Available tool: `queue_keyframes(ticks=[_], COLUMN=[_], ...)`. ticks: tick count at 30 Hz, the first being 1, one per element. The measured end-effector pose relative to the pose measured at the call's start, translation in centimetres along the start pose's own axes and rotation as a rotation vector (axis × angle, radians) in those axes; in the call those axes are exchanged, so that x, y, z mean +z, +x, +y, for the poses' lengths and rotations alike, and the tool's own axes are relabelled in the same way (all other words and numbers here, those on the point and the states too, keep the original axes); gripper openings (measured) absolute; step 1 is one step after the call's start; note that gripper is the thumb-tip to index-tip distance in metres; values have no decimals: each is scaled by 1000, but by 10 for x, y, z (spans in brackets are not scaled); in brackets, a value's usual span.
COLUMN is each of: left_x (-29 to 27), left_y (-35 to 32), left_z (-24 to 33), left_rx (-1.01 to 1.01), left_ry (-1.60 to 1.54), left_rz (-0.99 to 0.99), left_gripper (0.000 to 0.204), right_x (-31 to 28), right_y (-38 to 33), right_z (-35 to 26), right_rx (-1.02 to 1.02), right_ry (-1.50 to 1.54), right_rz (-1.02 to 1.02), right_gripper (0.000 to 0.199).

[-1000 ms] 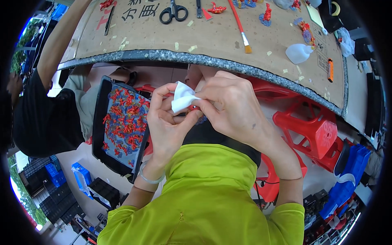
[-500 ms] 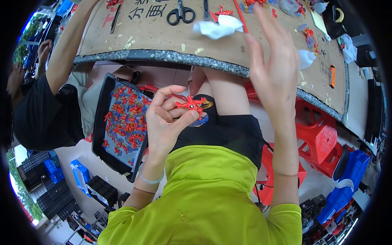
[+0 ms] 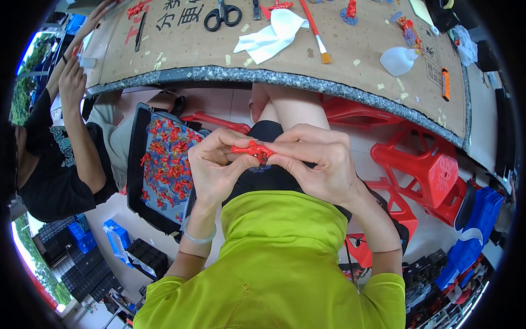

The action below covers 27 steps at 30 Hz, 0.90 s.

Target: The person assembles plastic figurines by retrieving parts from a machine and a tray, fitting pieces onto each figure by hand, and applying glue from a bottle.

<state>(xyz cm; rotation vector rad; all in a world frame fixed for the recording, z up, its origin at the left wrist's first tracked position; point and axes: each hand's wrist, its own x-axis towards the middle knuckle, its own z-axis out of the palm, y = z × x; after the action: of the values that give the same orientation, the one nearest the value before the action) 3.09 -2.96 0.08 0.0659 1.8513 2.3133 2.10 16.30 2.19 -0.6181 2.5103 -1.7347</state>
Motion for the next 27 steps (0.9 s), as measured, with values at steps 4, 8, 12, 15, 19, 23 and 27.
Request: queue_keyframes(ticks=[4, 8, 12, 15, 19, 23, 27], left_x=[-8, -7, -6, -6, -3, 0, -2], left_y=[3, 4, 3, 4, 5, 6, 4], left_z=[0, 1, 1, -2, -1, 2, -6], left_rx=[-13, -38, -55, -54, -81, -196, -205], left_ry=[8, -41, -42, -65, -137, -178, -179], left_rz=[-101, -141, -158, -180, -164, -201, -235], left_gripper=[17, 18, 19, 21, 23, 33, 44], right_x=[3, 4, 4, 2, 0, -3, -2], right_y=[-4, -7, -10, -10, -9, -8, -10], right_z=[-2, -6, -7, -10, -7, -3, 3], right_rx=[-86, -92, -93, -71, -14, 138, 237], right_ry=[-51, -70, -69, -60, -30, 78, 211], right_rz=[31, 63, 83, 98, 98, 120, 146], right_gripper=[22, 22, 23, 21, 16, 14, 13])
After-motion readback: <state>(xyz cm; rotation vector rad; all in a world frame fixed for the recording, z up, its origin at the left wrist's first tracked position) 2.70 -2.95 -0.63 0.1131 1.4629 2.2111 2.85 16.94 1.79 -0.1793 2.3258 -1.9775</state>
